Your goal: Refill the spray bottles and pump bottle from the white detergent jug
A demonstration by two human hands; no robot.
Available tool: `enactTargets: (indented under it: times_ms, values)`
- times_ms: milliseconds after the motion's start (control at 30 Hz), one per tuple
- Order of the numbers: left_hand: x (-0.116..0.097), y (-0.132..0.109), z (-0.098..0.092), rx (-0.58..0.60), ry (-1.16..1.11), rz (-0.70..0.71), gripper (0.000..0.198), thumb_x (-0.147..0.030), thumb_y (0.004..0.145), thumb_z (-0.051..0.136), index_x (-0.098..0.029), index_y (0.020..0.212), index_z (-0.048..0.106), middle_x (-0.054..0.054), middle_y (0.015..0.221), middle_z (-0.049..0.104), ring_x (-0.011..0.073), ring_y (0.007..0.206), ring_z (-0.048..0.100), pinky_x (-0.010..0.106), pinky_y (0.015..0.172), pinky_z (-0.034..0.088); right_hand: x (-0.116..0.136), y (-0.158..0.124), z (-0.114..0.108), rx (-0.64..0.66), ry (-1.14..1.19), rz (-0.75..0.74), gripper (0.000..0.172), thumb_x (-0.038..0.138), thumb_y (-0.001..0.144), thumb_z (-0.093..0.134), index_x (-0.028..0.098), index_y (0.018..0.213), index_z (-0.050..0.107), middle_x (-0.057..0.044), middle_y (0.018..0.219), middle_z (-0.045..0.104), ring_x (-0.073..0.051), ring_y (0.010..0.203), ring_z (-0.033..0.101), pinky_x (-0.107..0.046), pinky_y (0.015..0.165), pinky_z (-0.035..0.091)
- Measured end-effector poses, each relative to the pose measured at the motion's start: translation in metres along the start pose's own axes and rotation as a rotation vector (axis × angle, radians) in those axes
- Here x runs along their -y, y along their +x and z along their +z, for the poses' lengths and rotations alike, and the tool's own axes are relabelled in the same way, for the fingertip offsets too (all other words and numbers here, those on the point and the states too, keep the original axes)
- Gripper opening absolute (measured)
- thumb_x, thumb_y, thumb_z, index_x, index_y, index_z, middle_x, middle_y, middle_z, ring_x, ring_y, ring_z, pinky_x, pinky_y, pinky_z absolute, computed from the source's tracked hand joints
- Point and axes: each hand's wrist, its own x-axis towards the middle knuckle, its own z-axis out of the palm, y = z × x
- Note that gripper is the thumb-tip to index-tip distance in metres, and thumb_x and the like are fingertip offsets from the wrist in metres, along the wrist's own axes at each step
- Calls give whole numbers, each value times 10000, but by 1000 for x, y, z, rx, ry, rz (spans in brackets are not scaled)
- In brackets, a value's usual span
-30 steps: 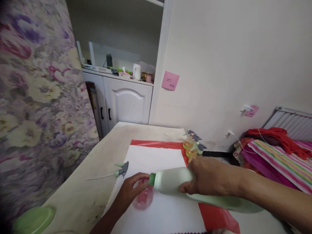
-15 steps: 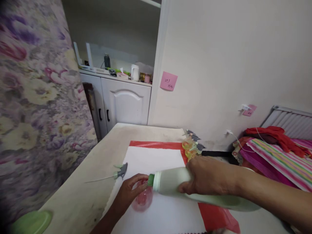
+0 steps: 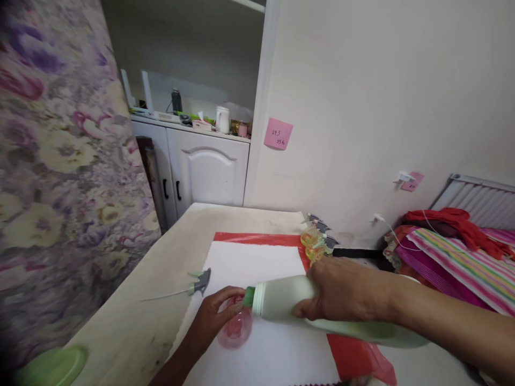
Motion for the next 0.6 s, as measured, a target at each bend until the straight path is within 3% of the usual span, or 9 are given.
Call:
enactTargets:
  times_ms: [600]
  values:
    - [-2, 0, 1, -13, 0, -10, 184, -309, 759, 685, -211, 906, 735, 45, 938, 756, 237, 940, 669, 316, 863, 483, 0, 0, 0, 2, 1, -1, 412, 575, 749, 587, 174, 784, 678, -73, 763, 721, -220, 665, 656, -298, 560, 411]
